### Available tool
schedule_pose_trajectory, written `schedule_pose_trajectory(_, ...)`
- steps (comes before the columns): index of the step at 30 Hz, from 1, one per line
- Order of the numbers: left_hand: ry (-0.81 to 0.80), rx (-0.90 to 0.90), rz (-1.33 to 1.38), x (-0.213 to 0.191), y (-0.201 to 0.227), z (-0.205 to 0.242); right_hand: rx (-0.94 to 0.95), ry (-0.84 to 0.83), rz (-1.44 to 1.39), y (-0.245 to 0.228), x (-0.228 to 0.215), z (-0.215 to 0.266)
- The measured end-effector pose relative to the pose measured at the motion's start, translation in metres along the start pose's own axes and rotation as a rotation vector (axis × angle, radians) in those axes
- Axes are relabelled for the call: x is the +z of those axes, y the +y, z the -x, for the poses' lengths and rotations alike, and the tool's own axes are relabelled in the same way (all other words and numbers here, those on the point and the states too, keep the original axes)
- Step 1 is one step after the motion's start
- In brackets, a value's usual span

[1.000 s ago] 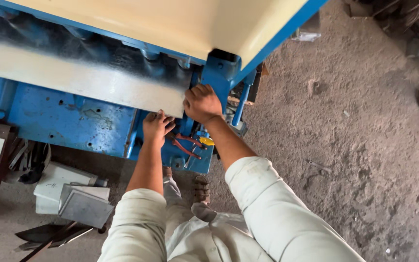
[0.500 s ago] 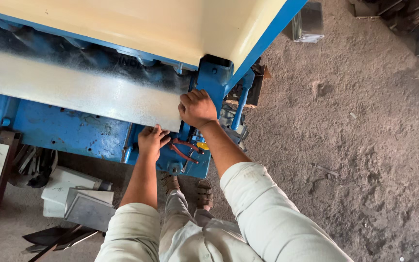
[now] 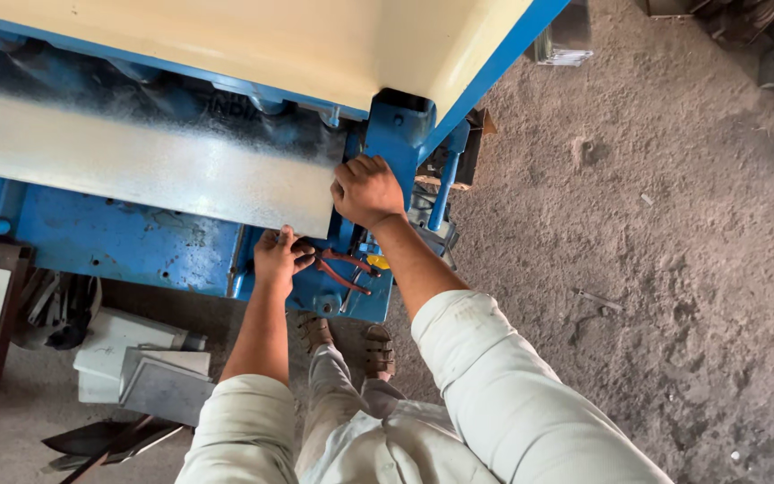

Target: The person repeatedly picks up rectangular metal sheets from a table and feeds them into a blue industrial bending machine. They align each sheet, operate the machine to bend the edge, and then place the finished piece onto a growing stack. The process is repeated for multiple sheets throughout the clip.

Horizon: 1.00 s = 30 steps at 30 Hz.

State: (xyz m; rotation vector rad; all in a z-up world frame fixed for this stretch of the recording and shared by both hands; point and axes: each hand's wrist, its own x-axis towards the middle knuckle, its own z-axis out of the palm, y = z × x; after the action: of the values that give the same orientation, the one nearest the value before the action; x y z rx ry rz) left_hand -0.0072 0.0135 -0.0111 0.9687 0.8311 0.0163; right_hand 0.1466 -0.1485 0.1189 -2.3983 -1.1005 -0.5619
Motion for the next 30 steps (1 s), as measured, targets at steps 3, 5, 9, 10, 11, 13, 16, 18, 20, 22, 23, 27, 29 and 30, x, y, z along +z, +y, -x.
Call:
schedule_pose_trajectory(3, -0.064, 0.076, 0.087, -0.002, -0.009, 0.001, 0.009, -0.017, 0.019, -0.004, -0.001, 0.0)
schedule_pose_trajectory(5, -0.041, 0.11, 0.072, 0.003, -0.011, -0.003, -0.005, -0.003, 0.041, -0.005, -0.003, -0.006)
schedule_pose_trajectory(9, -0.005, 0.17, 0.056, 0.005, -0.023, -0.003, -0.021, -0.019, 0.065, -0.009, -0.005, -0.005)
schedule_pose_trajectory(10, -0.007, 0.164, 0.068, 0.005, -0.024, -0.003, -0.027, -0.022, 0.061, -0.009, -0.005, -0.006)
schedule_pose_trajectory(11, -0.009, 0.159, 0.079, 0.004, -0.024, -0.003, -0.034, -0.025, 0.057, -0.011, -0.005, -0.006)
schedule_pose_trajectory(13, -0.021, 0.132, 0.101, 0.005, -0.021, -0.004, -0.044, -0.036, 0.079, -0.011, -0.004, -0.008)
schedule_pose_trajectory(16, -0.031, 0.083, 0.11, 0.008, -0.016, 0.001, -0.049, -0.072, 0.139, -0.012, -0.006, -0.009)
schedule_pose_trajectory(18, -0.021, 0.075, 0.081, 0.009, -0.01, 0.006, -0.035, -0.1, 0.16, -0.014, -0.006, -0.009)
schedule_pose_trajectory(20, -0.014, 0.072, 0.062, 0.01, -0.002, 0.01, -0.028, -0.108, 0.185, -0.017, -0.006, -0.011)
schedule_pose_trajectory(22, 0.0, 0.058, 0.032, 0.011, 0.005, 0.012, -0.021, -0.129, 0.208, -0.018, -0.005, -0.012)
schedule_pose_trajectory(23, 0.008, 0.045, 0.013, 0.011, 0.009, 0.012, -0.017, -0.147, 0.219, -0.018, -0.004, -0.012)
schedule_pose_trajectory(27, 0.11, 0.006, -0.129, 0.016, 0.012, 0.01, -0.016, -0.168, 0.239, -0.016, -0.002, -0.01)
schedule_pose_trajectory(29, 0.133, 0.161, -0.205, 0.018, 0.009, 0.008, -0.052, -0.142, 0.251, -0.015, -0.002, -0.009)
schedule_pose_trajectory(30, 0.144, 0.242, -0.242, 0.019, 0.007, 0.007, -0.073, -0.126, 0.258, -0.014, -0.001, -0.01)
